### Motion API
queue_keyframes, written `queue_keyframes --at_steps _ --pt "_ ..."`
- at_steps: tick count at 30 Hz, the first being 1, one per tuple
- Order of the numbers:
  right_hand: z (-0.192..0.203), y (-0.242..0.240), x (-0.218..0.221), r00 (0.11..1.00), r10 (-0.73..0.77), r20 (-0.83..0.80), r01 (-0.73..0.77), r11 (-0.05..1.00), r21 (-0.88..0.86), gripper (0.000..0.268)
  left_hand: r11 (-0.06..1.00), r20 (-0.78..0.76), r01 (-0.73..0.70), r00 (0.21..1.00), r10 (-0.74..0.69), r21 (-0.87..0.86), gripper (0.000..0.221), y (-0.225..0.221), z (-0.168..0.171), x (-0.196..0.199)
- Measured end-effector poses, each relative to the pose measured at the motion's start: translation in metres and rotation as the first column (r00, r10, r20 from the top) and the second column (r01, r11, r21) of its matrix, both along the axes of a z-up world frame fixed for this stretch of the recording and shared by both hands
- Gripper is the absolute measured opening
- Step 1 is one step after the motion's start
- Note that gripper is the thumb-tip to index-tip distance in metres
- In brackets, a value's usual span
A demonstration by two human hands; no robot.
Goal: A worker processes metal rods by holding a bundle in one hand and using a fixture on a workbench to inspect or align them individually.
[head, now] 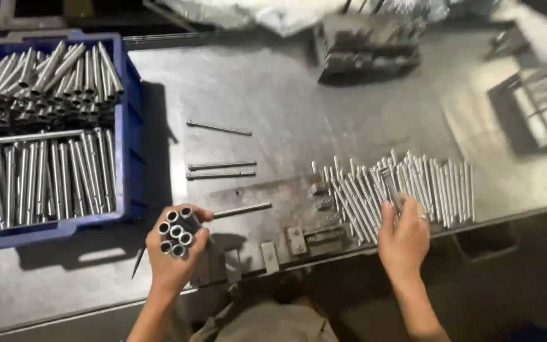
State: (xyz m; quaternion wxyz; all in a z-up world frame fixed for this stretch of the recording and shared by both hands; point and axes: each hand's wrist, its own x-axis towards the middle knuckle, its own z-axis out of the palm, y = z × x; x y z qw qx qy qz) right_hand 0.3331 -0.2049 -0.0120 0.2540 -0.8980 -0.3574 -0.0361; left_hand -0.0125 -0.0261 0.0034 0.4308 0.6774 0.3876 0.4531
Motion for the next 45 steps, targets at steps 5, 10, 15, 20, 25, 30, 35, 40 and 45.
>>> queue_keyframes --at_steps 5,10,15,20,25,30,35,40,45 --pt "-0.028 0.009 0.017 0.999 -0.042 0.027 0.048 0.937 -0.346 0.076 1.0 0.067 0.004 0.998 -0.005 0.015 0.012 0.008 0.008 0.02" --pt "0.062 0.074 -0.139 0.798 -0.045 -0.601 0.026 0.999 -0.041 0.049 0.969 0.105 0.242 0.966 -0.236 -0.042 0.028 0.004 0.032 0.016" --pt "0.02 0.102 -0.191 0.544 0.719 -0.432 -0.531 0.694 0.487 0.022 0.972 0.129 0.226 0.968 -0.217 -0.065 0.015 0.005 0.021 0.015" --pt "0.034 0.041 -0.209 0.533 0.639 -0.555 -0.694 0.705 0.147 0.025 0.985 0.193 0.154 0.972 -0.136 -0.082 0.009 0.006 0.027 0.005" --pt "-0.027 0.014 -0.194 0.472 0.5 -0.726 -0.706 0.707 0.028 0.033 0.988 0.155 0.157 0.976 -0.153 -0.013 0.021 0.008 0.025 0.0" --pt "-0.026 0.059 -0.217 0.72 0.685 0.111 -0.683 0.672 0.286 0.007 0.968 0.109 0.248 0.964 -0.243 -0.037 0.012 0.018 0.007 -0.002" --pt "-0.049 0.065 -0.207 0.61 0.793 0.005 -0.791 0.608 0.059 0.022 0.961 0.127 0.267 0.958 -0.257 -0.067 0.013 0.017 0.002 -0.006" --pt "0.003 0.033 -0.202 0.526 0.839 -0.138 -0.816 0.544 0.195 0.016 0.973 0.132 0.227 0.967 -0.219 -0.052 0.013 0.027 0.001 0.0" --pt "0.021 -0.03 -0.11 0.943 0.024 -0.331 -0.127 0.948 -0.293 0.039 0.979 0.174 0.173 0.973 -0.153 -0.105 0.013 0.021 0.004 -0.002"
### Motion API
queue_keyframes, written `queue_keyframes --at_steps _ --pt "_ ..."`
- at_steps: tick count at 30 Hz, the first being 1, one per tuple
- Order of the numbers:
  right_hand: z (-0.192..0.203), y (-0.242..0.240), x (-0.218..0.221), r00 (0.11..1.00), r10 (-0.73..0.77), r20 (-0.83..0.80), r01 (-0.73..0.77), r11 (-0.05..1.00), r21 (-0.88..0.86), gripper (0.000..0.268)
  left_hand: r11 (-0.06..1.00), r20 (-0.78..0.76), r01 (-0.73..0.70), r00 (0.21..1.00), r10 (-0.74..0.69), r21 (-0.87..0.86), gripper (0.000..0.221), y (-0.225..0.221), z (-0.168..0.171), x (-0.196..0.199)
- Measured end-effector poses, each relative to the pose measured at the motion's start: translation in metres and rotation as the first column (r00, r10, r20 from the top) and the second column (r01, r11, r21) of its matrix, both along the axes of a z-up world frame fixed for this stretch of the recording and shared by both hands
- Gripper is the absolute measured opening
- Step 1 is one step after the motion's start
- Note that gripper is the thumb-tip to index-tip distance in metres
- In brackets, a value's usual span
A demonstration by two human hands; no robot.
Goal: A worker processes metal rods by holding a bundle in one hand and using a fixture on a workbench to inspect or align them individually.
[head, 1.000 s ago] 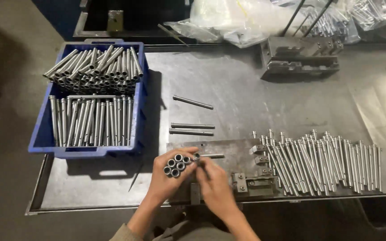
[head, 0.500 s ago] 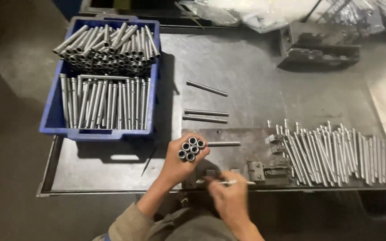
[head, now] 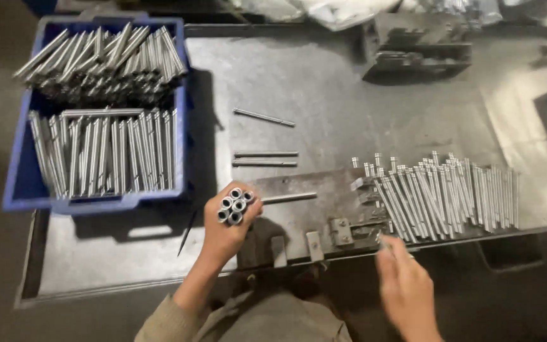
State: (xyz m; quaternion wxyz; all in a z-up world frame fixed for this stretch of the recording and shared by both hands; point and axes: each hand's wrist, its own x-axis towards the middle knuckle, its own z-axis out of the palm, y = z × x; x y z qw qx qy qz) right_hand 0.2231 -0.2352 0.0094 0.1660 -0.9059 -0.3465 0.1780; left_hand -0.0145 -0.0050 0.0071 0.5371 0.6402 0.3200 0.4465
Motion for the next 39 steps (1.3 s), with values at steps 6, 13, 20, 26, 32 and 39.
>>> queue_keyframes --at_steps 6,13,20,26,32,39 --pt "-0.043 -0.02 0.002 0.979 -0.029 -0.201 0.093 0.944 0.318 0.052 0.997 -0.082 -0.023 0.996 0.03 0.079 0.01 -0.005 -0.013 0.012" --pt "-0.044 -0.002 0.005 0.156 -0.239 -0.958 0.548 0.828 -0.118 0.044 0.97 -0.164 0.013 0.986 0.028 0.243 0.012 -0.012 -0.019 0.025" --pt "-0.043 0.008 0.026 0.066 -0.207 -0.976 0.471 0.869 -0.153 0.044 0.946 -0.185 -0.019 0.979 0.082 0.322 0.016 -0.017 -0.03 0.035" --pt "-0.034 0.009 0.014 0.205 -0.242 -0.948 0.476 0.872 -0.119 0.047 0.975 -0.192 -0.177 0.96 0.202 0.137 0.012 -0.019 -0.018 0.039" --pt "0.027 0.022 0.025 0.71 0.042 -0.703 0.034 0.995 0.094 0.038 0.955 -0.176 -0.294 0.939 0.297 0.039 0.007 -0.014 -0.004 0.025" --pt "-0.081 0.04 0.166 0.941 -0.031 0.336 0.096 0.979 -0.179 0.087 0.977 -0.023 -0.212 0.977 0.211 -0.036 0.005 -0.012 0.027 0.03"
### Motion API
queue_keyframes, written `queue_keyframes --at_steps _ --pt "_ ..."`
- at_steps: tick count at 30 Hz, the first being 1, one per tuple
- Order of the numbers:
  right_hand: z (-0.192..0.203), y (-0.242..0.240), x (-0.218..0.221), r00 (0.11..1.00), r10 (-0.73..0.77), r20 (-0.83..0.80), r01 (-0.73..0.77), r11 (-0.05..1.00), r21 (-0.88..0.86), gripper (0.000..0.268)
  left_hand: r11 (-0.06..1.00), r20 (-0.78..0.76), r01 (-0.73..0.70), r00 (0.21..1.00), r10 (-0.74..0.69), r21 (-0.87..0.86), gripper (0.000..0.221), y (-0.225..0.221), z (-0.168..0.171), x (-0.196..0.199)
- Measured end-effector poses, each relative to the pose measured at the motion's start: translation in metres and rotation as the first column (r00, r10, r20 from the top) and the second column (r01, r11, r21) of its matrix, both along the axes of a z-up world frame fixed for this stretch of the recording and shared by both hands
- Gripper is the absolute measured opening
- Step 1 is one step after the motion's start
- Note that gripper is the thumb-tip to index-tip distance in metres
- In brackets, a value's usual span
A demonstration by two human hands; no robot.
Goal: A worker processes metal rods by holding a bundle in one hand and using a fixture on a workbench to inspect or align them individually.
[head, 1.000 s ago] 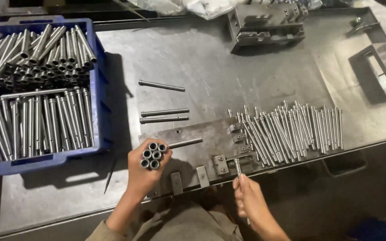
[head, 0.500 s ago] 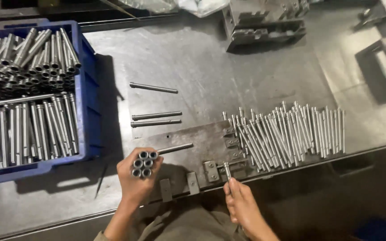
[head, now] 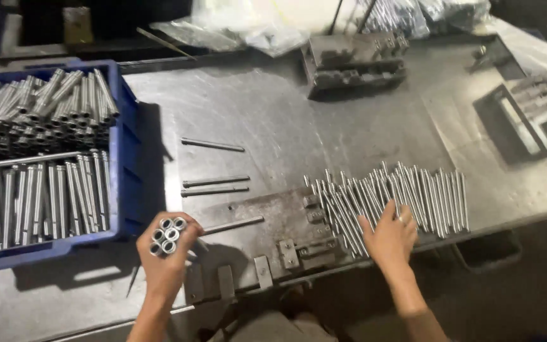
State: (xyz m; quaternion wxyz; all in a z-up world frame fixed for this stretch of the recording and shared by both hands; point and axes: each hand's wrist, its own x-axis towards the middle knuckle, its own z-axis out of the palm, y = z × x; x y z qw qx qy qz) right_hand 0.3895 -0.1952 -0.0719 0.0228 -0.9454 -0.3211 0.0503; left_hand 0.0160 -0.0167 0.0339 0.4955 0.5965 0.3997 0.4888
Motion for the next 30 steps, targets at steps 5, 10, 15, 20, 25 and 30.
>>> queue_keyframes --at_steps 5,10,15,20,25,30 --pt "0.102 0.046 -0.147 0.917 0.264 -0.3 -0.117 0.895 0.43 0.048 0.99 -0.09 0.14 0.987 -0.136 0.029 0.015 -0.006 -0.007 -0.005" --pt "0.089 0.093 -0.24 0.518 0.753 -0.406 -0.195 0.566 0.801 0.03 0.93 -0.159 0.312 0.945 -0.284 0.192 0.026 -0.001 0.001 0.0" --pt "0.094 0.05 -0.241 0.415 0.898 -0.148 -0.371 0.315 0.873 0.021 0.985 0.05 0.171 0.984 -0.17 -0.014 0.02 0.003 -0.025 -0.012" --pt "-0.024 -0.012 -0.247 0.36 0.638 -0.681 -0.415 0.763 0.495 0.026 0.965 0.055 0.261 0.964 -0.261 0.009 0.02 0.01 -0.028 -0.016" --pt "0.054 0.036 -0.263 0.805 0.585 -0.097 -0.364 0.618 0.697 0.025 0.95 0.11 0.309 0.944 -0.311 0.033 0.023 0.02 -0.023 -0.021" --pt "0.014 0.05 -0.26 0.524 0.851 0.012 -0.708 0.428 0.561 0.019 0.956 0.045 0.293 0.955 -0.293 0.004 0.02 0.023 -0.029 -0.021"
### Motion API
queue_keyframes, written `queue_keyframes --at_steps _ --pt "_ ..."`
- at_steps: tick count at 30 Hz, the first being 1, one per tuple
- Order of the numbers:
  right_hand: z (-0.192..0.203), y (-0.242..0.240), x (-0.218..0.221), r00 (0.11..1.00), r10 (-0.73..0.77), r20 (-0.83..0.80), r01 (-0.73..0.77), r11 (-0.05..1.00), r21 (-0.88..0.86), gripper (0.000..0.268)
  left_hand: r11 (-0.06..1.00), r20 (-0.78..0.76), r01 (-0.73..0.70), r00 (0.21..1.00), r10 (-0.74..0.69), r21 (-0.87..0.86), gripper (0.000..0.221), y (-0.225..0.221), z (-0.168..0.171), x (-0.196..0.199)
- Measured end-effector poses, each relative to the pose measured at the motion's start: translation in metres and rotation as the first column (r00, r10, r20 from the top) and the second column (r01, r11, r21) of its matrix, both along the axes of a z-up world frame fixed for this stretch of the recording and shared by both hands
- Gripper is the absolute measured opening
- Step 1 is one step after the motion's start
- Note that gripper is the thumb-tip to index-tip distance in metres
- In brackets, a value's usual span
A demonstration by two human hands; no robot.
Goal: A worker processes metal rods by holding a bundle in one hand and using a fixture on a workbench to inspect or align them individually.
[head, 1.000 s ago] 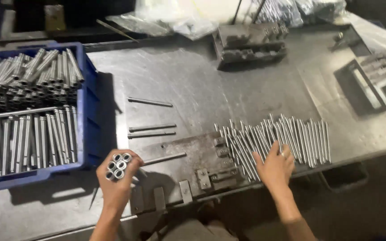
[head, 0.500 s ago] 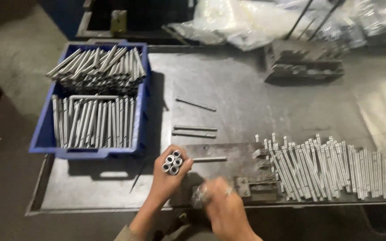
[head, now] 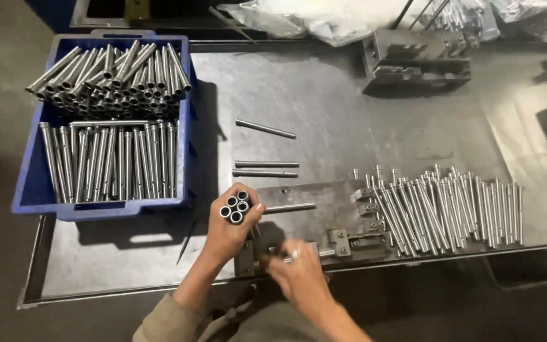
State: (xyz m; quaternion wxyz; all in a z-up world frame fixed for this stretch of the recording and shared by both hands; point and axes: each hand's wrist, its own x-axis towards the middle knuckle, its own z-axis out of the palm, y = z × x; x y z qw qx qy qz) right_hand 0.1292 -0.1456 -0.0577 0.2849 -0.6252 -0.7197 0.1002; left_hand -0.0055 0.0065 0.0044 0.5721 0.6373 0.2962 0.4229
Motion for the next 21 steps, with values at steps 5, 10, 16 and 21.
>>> queue_keyframes --at_steps 5,10,16,21 --pt "0.043 -0.009 -0.002 0.986 -0.015 -0.168 -0.01 0.989 -0.149 0.006 0.998 0.019 -0.048 0.999 0.047 0.027 0.02 -0.005 0.003 0.003" --pt "0.082 -0.069 0.052 0.943 -0.167 -0.289 0.183 0.983 0.028 0.014 0.998 0.002 -0.062 0.998 0.062 0.023 0.019 -0.011 0.0 0.001" --pt "0.03 -0.109 0.097 0.515 -0.855 -0.064 0.731 0.477 -0.488 0.045 0.996 -0.021 -0.092 0.996 0.092 0.023 0.02 -0.013 -0.004 0.011" --pt "0.023 -0.099 0.104 -0.22 -0.821 -0.527 -0.064 0.551 -0.832 0.041 0.985 -0.134 -0.104 0.983 0.123 0.136 0.021 -0.02 -0.005 0.021"
